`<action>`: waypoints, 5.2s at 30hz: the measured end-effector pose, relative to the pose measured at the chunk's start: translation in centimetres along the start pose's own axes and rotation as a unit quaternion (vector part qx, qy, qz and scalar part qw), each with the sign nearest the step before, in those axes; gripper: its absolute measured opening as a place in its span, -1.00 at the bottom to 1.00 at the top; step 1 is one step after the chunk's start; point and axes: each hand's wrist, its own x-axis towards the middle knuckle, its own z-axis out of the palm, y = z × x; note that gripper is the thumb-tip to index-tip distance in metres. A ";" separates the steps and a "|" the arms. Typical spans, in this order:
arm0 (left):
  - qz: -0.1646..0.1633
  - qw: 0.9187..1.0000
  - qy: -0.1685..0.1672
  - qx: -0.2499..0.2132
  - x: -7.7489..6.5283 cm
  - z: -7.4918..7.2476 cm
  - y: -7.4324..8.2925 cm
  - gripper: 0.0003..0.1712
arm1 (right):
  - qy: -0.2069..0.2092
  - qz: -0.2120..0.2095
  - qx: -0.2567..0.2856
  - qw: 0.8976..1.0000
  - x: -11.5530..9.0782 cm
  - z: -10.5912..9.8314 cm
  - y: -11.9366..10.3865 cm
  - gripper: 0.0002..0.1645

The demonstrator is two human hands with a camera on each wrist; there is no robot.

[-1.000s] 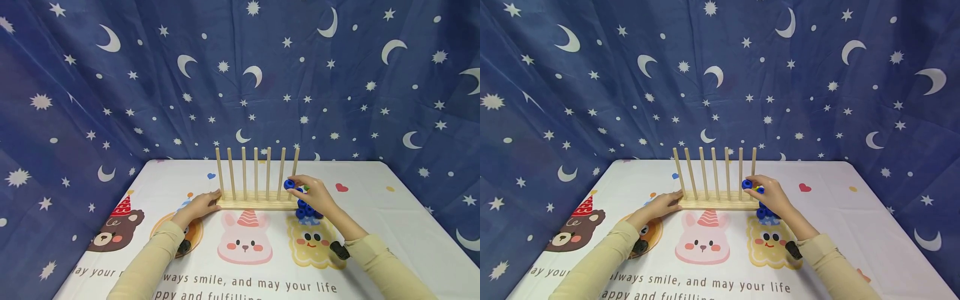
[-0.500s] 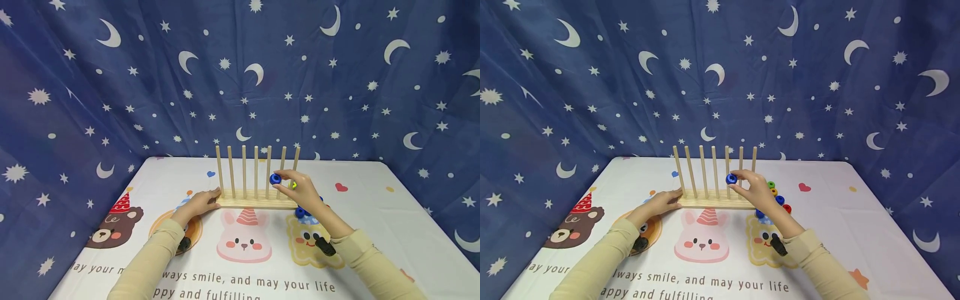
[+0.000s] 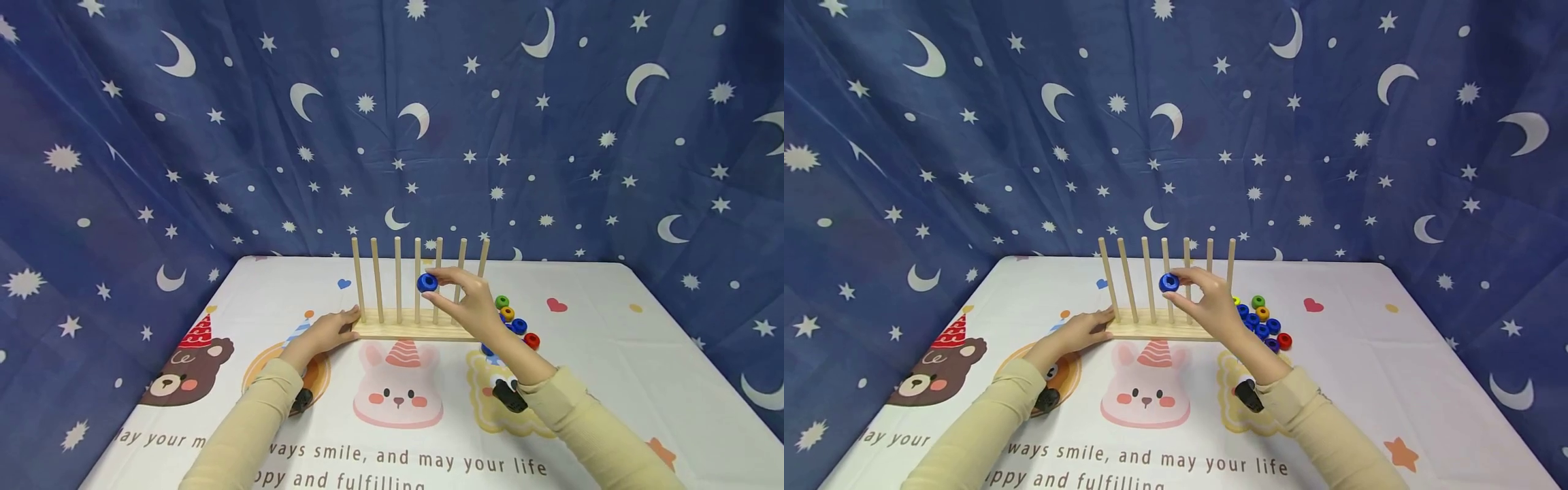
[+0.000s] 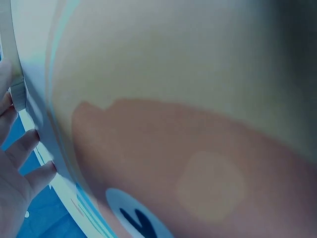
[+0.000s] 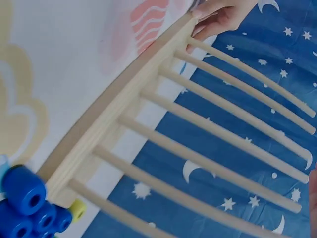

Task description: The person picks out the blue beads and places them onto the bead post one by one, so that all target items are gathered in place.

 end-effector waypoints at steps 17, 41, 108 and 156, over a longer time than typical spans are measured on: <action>-0.008 1.000 0.005 -0.005 0.1 -0.2 0.3 -0.31 | -0.017 -0.014 0.040 0.999 3.2 2.3 -0.5 -0.56; -0.031 0.999 0.004 -0.013 0.3 -0.1 0.2 -0.26 | -0.059 0.011 -0.017 0.998 8.1 4.1 -0.8 -0.56; -0.016 1.000 0.014 -0.013 0.2 0.3 0.0 -0.34 | -0.194 0.126 0.003 0.973 11.0 4.3 0.2 -0.54; -0.024 1.000 0.008 -0.018 0.7 0.2 0.0 -0.34 | -0.052 0.086 0.065 0.993 9.8 5.0 0.6 -0.72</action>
